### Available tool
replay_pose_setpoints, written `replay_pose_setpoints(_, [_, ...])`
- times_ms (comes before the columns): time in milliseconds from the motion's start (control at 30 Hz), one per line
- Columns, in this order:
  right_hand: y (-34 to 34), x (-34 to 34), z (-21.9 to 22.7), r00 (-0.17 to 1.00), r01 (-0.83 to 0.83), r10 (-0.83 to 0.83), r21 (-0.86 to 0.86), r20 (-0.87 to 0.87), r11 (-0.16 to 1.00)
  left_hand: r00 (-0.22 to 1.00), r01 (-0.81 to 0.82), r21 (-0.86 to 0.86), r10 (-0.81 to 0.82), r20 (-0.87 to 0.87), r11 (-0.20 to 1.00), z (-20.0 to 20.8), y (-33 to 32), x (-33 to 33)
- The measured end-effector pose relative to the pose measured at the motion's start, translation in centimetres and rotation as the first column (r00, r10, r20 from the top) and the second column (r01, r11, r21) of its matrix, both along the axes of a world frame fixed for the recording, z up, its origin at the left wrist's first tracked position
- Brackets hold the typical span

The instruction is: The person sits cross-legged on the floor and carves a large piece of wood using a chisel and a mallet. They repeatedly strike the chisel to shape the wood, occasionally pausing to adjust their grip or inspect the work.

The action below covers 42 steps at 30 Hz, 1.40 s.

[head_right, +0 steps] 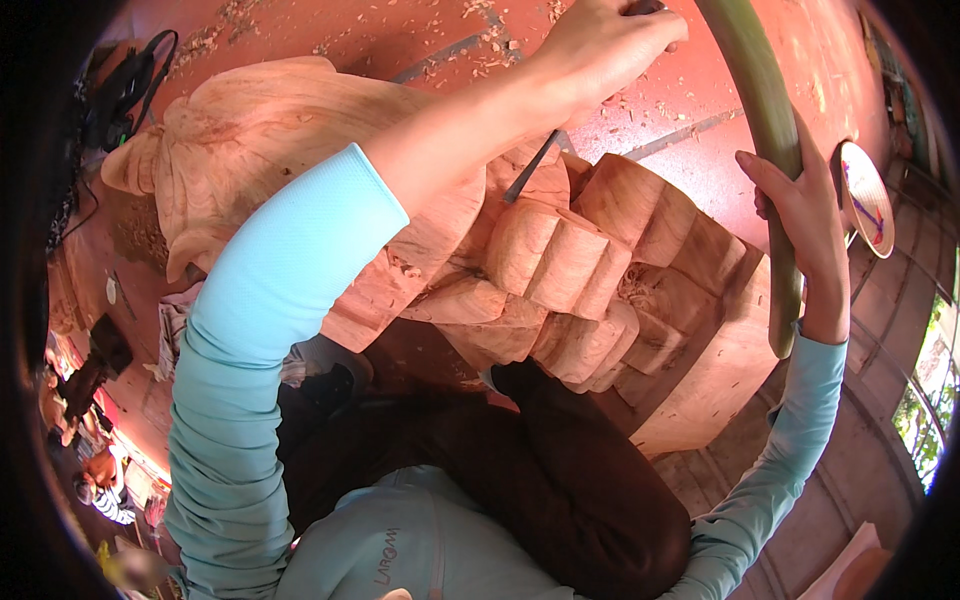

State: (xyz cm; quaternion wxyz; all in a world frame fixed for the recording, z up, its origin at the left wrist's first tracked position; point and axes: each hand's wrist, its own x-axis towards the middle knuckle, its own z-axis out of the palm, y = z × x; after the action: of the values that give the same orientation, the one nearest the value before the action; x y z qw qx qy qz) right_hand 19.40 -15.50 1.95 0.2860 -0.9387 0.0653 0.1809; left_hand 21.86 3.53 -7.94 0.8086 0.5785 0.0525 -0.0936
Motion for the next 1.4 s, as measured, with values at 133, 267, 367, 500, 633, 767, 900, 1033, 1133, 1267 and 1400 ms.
replay_pose_setpoints(133, [-0.4, -0.1, 0.2, 0.999, 0.033, -0.033, -0.001, -0.015, 0.999, 1.0, -0.013, -0.003, 0.013, 0.001, 1.0, -0.6, -0.9, 0.3])
replay_pose_setpoints(267, [-1.6, 0.4, 0.2, 0.993, 0.08, -0.075, 0.052, -0.09, 0.995, 0.998, 0.058, 0.103, -0.056, -0.027, 0.993, -1.2, -1.7, 0.4])
replay_pose_setpoints(367, [-1.8, 0.6, 0.3, 0.995, 0.007, -0.01, -0.038, -0.094, 0.999, 0.998, 0.047, 0.089, -0.044, -0.037, 0.995, -2.2, -1.5, 0.6])
replay_pose_setpoints(500, [-1.3, 0.4, 0.2, 0.992, -0.127, 0.122, -0.187, -0.037, 0.974, 0.994, 0.062, 0.194, -0.043, -0.103, 0.979, -2.6, -1.7, 0.5])
replay_pose_setpoints(633, [-0.7, 0.7, 0.2, 0.99, -0.086, 0.07, -0.132, -0.122, 0.988, 0.989, 0.118, 0.21, -0.094, -0.118, 0.971, -2.6, -1.6, 0.4])
replay_pose_setpoints(767, [-0.4, 0.9, 0.5, 0.983, -0.154, 0.131, -0.19, -0.13, 0.97, 0.987, 0.067, 0.199, -0.035, -0.158, 0.978, -2.3, -1.6, 0.1])
replay_pose_setpoints(900, [-1.6, 1.0, 0.0, 0.99, -0.042, 0.031, -0.076, -0.136, 0.996, 0.985, 0.097, 0.172, -0.07, -0.156, 0.98, -1.3, -0.9, -0.5])
replay_pose_setpoints(1033, [-1.1, 0.7, 0.5, 0.982, -0.174, 0.156, -0.182, -0.106, 0.968, 0.989, 0.093, 0.212, -0.066, -0.13, 0.973, -1.4, -0.7, -1.4])
replay_pose_setpoints(1133, [-1.3, 1.0, 0.1, 0.989, -0.068, 0.055, -0.092, -0.141, 0.993, 0.988, 0.088, 0.211, -0.058, -0.142, 0.974, -1.2, -0.6, -1.3])
replay_pose_setpoints(1267, [-0.9, 0.4, 0.5, 0.976, -0.217, 0.205, -0.2, -0.078, 0.956, 0.975, 0.177, 0.094, -0.162, -0.151, 0.98, -2.2, -0.8, -0.9])
replay_pose_setpoints(1400, [-1.3, 0.6, -0.3, 0.996, -0.064, 0.061, -0.047, -0.059, 0.997, 0.99, 0.125, 0.114, -0.116, -0.082, 0.986, -2.2, -0.5, -0.4])
